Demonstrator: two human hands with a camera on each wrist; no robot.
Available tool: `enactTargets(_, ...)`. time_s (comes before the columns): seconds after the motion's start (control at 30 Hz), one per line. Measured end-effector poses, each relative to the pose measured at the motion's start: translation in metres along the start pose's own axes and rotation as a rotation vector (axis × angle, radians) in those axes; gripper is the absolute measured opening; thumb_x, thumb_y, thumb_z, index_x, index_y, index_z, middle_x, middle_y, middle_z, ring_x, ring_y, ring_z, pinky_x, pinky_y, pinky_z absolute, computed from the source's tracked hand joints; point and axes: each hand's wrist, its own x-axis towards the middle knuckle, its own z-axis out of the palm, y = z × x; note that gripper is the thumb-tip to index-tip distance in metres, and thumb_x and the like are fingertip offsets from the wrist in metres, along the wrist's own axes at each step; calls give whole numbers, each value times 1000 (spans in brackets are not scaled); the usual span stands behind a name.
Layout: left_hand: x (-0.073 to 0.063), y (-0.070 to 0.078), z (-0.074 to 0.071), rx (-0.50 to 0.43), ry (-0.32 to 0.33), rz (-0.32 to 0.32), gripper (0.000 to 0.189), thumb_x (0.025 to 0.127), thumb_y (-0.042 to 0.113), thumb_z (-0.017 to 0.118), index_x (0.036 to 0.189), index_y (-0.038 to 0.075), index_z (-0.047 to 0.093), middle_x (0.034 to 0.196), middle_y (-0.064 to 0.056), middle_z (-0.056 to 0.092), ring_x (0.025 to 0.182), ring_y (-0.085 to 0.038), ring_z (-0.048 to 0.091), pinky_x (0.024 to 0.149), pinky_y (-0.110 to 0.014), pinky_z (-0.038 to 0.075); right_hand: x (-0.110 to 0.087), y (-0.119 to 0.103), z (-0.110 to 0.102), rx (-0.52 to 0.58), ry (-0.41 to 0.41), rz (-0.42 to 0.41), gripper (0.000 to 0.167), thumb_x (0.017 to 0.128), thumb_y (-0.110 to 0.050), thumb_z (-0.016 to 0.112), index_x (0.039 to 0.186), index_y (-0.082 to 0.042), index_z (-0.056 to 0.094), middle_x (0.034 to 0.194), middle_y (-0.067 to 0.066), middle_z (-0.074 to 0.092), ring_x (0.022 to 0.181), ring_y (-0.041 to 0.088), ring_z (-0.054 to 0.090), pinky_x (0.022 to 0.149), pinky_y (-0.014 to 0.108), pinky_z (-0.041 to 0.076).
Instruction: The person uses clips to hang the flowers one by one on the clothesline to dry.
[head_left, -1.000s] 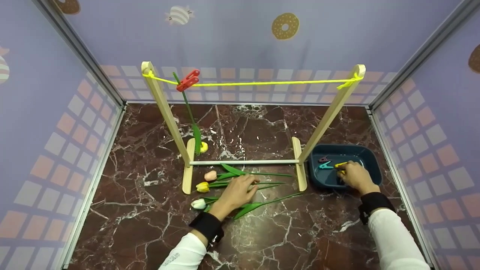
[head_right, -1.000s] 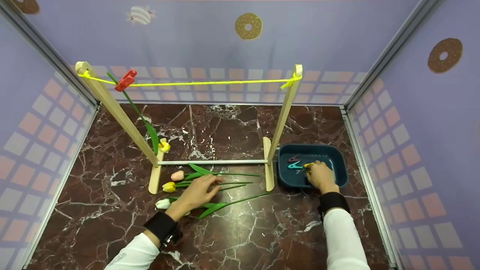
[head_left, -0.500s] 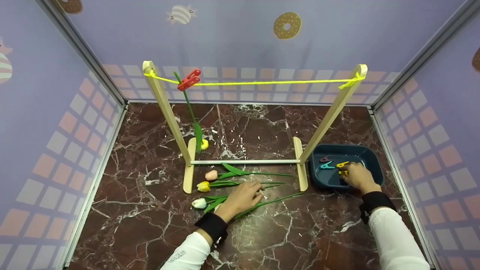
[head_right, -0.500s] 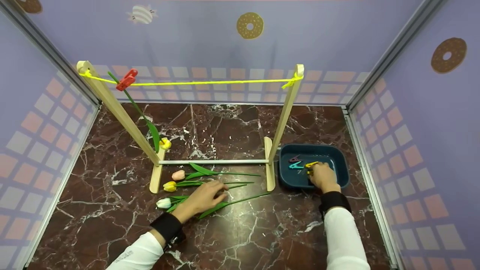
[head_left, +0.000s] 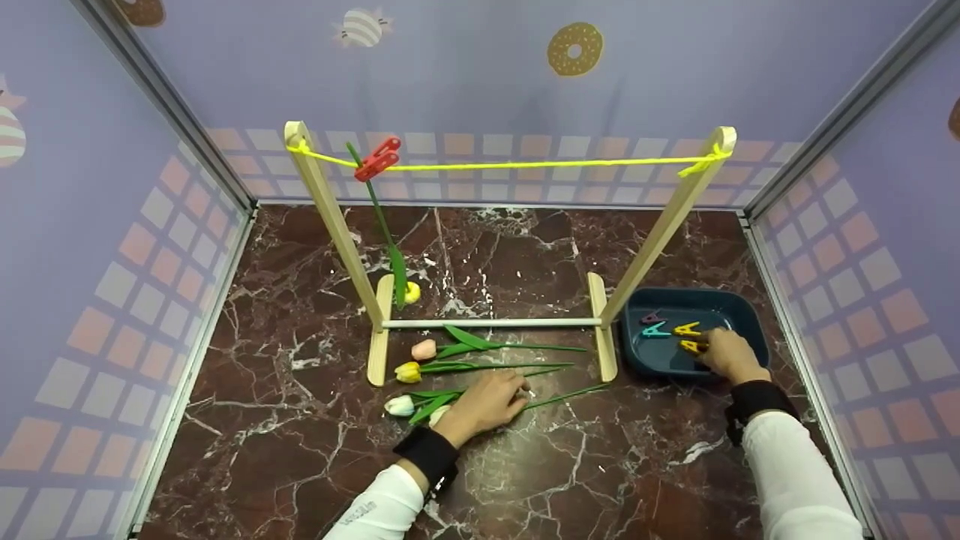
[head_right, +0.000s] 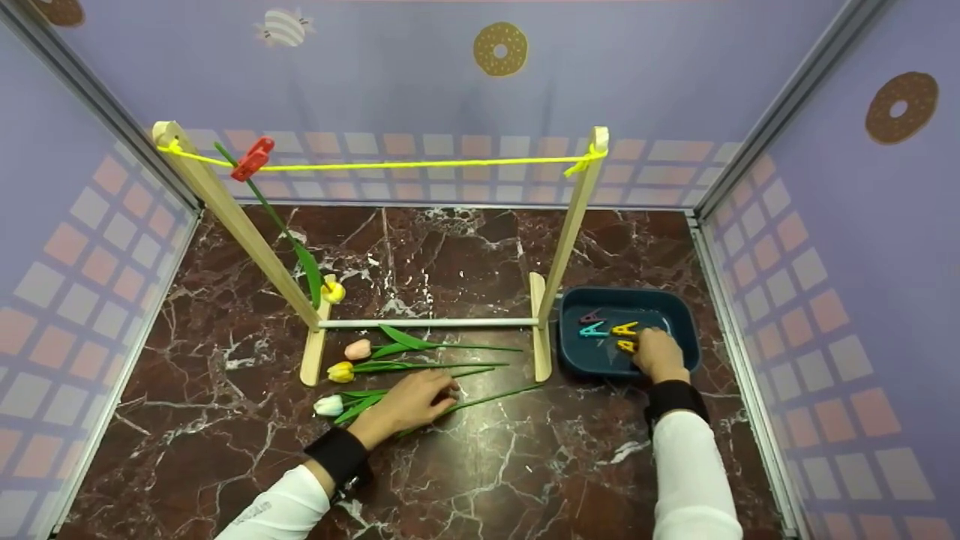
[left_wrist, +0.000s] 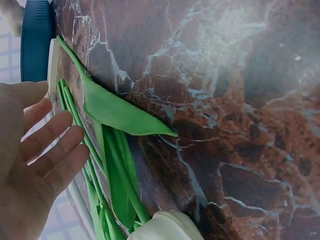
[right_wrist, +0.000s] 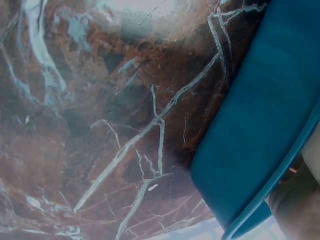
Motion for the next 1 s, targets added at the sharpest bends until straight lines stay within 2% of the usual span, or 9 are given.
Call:
enactTargets(0.1, -1, 1, 2, 8, -47, -31, 24, 100, 28, 60, 117, 14, 69, 110, -3, 70, 98, -17, 67, 87, -33, 55, 0, 2, 1, 40, -12, 52, 35, 88, -13, 71, 116, 8, 68, 107, 36, 66, 90, 52, 64, 78, 61, 51)
enactTargets(0.23, -2, 2, 5, 60, -101, -60, 24, 97, 29, 62, 116, 15, 68, 110, -3, 69, 99, -19, 66, 86, -33, 55, 0, 3, 3, 64, -3, 70, 31, 87, -11, 70, 112, 8, 69, 107, 35, 67, 92, 51, 64, 79, 60, 51)
enactTargets(0.33, -2, 2, 8, 99, -109, -63, 24, 94, 29, 66, 113, 14, 68, 107, -4, 68, 100, -20, 66, 88, -33, 55, -1, 1, 4, 59, 31, 59, 32, 87, -12, 70, 111, 9, 69, 108, 35, 67, 94, 53, 64, 81, 62, 51)
enactTargets(0.6, -1, 5, 8, 113, -105, -72, 23, 93, 28, 68, 111, 13, 69, 105, -4, 66, 99, -21, 64, 86, -34, 55, -3, -6, 6, 74, 103, 53, 35, 91, -11, 67, 117, 12, 66, 115, 37, 65, 100, 55, 63, 85, 63, 50)
enactTargets(0.73, -1, 6, 7, 110, -114, -87, 23, 93, 28, 67, 110, 13, 69, 107, -5, 65, 101, -22, 63, 89, -35, 54, -5, -9, 8, 78, 153, 30, 35, 92, -12, 65, 119, 11, 66, 115, 36, 65, 98, 54, 63, 84, 63, 51)
enactTargets(1.0, -1, 7, 8, 119, -111, -90, 23, 92, 28, 68, 110, 13, 69, 107, -5, 65, 102, -22, 63, 89, -35, 54, -13, -22, 8, 54, 307, -85, 31, 93, -9, 65, 117, 9, 67, 100, 29, 62, 86, 47, 61, 76, 60, 50)
